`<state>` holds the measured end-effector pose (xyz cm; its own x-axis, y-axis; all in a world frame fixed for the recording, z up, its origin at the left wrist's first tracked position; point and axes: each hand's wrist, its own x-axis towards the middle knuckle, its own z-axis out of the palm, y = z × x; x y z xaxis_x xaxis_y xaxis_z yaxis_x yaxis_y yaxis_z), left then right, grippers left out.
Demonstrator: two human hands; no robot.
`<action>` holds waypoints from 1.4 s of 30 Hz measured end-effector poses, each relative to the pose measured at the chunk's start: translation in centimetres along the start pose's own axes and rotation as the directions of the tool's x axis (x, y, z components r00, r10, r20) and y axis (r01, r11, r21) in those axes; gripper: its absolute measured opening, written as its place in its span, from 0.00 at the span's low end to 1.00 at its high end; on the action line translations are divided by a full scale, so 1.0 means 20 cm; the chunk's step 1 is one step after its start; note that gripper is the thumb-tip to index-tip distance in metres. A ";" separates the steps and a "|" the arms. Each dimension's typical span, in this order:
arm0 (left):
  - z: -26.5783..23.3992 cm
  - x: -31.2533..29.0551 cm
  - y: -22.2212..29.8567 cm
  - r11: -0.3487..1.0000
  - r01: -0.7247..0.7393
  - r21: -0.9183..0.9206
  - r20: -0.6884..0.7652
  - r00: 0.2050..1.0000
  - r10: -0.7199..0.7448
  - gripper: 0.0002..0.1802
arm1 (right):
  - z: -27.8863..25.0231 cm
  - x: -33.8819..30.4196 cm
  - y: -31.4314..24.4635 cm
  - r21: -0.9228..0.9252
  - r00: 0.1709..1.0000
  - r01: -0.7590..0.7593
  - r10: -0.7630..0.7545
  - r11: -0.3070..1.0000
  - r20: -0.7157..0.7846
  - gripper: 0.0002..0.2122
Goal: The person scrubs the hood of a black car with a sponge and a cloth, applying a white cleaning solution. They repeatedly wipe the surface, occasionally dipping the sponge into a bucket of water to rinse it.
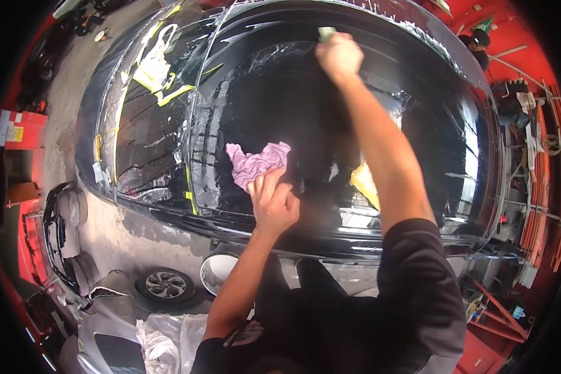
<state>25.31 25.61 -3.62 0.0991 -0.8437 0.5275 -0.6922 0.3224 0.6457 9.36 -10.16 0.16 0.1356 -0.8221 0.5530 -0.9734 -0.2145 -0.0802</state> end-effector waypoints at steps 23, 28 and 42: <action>-0.02 0.00 0.03 0.999 0.041 -0.016 0.071 0.997 -0.040 0.10 | -0.71 -0.58 2.08 -0.514 0.693 -0.643 0.717 0.568 -0.076 0.30; -0.05 -0.01 0.00 0.999 0.050 0.008 0.051 0.997 -0.050 0.10 | -0.13 0.01 1.07 -0.344 0.879 -0.437 0.476 0.831 0.033 0.23; 0.01 0.00 0.01 0.997 0.026 -0.068 0.044 0.999 -0.023 0.12 | -0.03 -0.41 -1.22 0.824 0.767 0.063 -0.555 0.564 0.321 0.21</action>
<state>25.10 25.56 -3.66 0.0832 -0.8692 0.4874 -0.6393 0.3287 0.6952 31.96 2.17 -1.85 0.7039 -0.6810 0.2022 -0.3881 -0.6070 -0.6935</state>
